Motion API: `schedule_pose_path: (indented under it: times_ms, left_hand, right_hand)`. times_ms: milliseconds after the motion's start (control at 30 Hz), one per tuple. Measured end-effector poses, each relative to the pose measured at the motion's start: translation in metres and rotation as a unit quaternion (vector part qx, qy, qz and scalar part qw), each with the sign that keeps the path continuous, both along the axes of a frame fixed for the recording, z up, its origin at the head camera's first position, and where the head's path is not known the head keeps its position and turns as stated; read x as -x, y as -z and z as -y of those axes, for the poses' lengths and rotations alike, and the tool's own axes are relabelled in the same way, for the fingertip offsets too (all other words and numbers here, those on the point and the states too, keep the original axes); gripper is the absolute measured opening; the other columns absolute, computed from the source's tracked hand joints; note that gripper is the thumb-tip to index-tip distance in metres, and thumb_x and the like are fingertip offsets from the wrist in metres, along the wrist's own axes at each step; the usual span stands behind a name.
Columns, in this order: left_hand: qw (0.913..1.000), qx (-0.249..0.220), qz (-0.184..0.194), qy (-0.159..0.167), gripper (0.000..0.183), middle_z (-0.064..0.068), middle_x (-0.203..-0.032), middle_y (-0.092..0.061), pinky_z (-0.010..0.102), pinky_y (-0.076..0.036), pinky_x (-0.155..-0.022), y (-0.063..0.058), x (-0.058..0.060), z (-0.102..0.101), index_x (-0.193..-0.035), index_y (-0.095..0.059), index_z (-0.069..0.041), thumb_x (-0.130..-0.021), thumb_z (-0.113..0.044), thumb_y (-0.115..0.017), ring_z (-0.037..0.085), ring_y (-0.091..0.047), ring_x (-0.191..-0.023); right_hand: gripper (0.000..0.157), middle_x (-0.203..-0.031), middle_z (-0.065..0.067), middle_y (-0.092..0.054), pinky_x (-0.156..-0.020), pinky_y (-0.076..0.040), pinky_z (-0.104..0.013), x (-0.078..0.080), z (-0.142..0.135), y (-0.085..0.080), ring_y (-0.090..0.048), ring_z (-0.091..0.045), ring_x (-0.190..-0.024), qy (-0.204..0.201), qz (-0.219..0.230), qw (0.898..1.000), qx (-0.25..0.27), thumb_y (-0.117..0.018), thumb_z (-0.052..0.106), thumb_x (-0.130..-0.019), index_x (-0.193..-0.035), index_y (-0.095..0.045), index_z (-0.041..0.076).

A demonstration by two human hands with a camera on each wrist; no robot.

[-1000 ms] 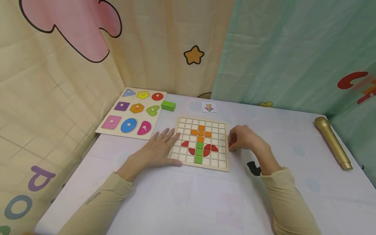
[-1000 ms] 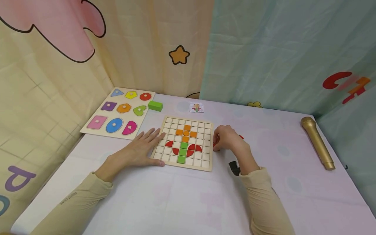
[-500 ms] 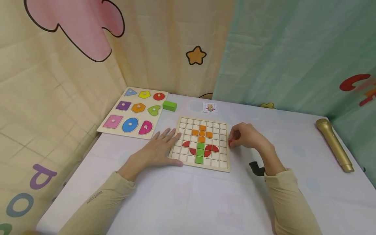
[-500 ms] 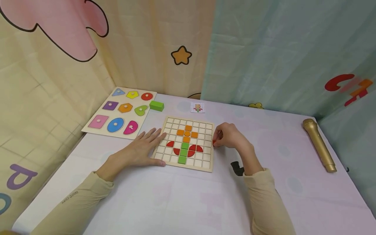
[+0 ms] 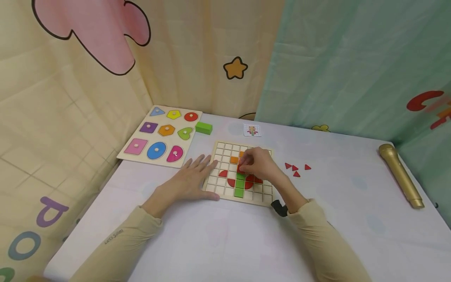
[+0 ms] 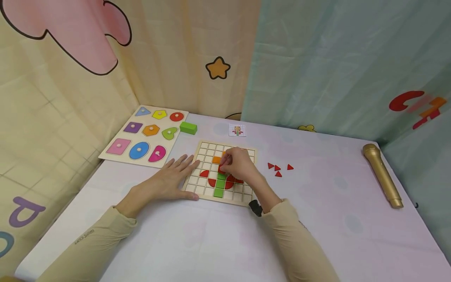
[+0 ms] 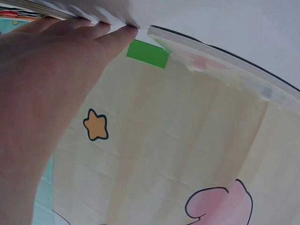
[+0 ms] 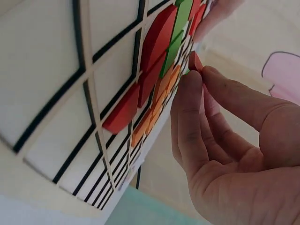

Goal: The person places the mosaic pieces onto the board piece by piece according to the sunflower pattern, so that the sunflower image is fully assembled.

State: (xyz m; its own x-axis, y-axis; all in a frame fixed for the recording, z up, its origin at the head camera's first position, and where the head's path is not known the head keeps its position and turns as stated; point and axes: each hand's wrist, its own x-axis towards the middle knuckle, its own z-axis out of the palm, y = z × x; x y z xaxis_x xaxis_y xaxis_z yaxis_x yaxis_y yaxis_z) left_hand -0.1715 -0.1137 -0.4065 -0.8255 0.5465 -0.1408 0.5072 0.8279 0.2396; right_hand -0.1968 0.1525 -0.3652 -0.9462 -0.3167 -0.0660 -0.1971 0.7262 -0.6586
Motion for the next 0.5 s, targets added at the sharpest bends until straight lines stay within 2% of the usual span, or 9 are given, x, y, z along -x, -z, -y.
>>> schedule_pose_path:
  times_ms: [233, 500]
  left_hand:
    - [1.0, 0.0, -0.003, 0.006, 0.118, 0.011, -0.178, -0.014, 0.062, -0.011, -0.131, -0.002, -0.001, 0.001, -0.17, -0.019, -0.018, -0.083, -0.083, -0.064, 0.037, -0.006, -0.165]
    - [1.0, 0.0, -0.001, 0.006, 0.118, 0.011, -0.178, -0.013, 0.062, -0.01, -0.132, -0.001, -0.001, 0.001, -0.17, -0.019, -0.018, -0.083, -0.083, -0.064, 0.037, -0.006, -0.165]
  right_hand:
    - [0.009, -0.087, -0.005, -0.072, -0.071, -0.057, -0.026, 0.0, 0.023, 0.009, -0.063, -0.019, -0.077, -0.01, -0.006, 1.0, -0.002, -0.082, 0.009, -0.093, -0.097, -0.074, 0.006]
    - [0.008, -0.084, -0.002, -0.069, -0.072, -0.055, -0.027, -0.006, 0.031, 0.014, -0.06, -0.018, -0.079, -0.02, -0.036, 0.999, -0.031, -0.081, 0.007, -0.093, -0.089, -0.073, 0.008]
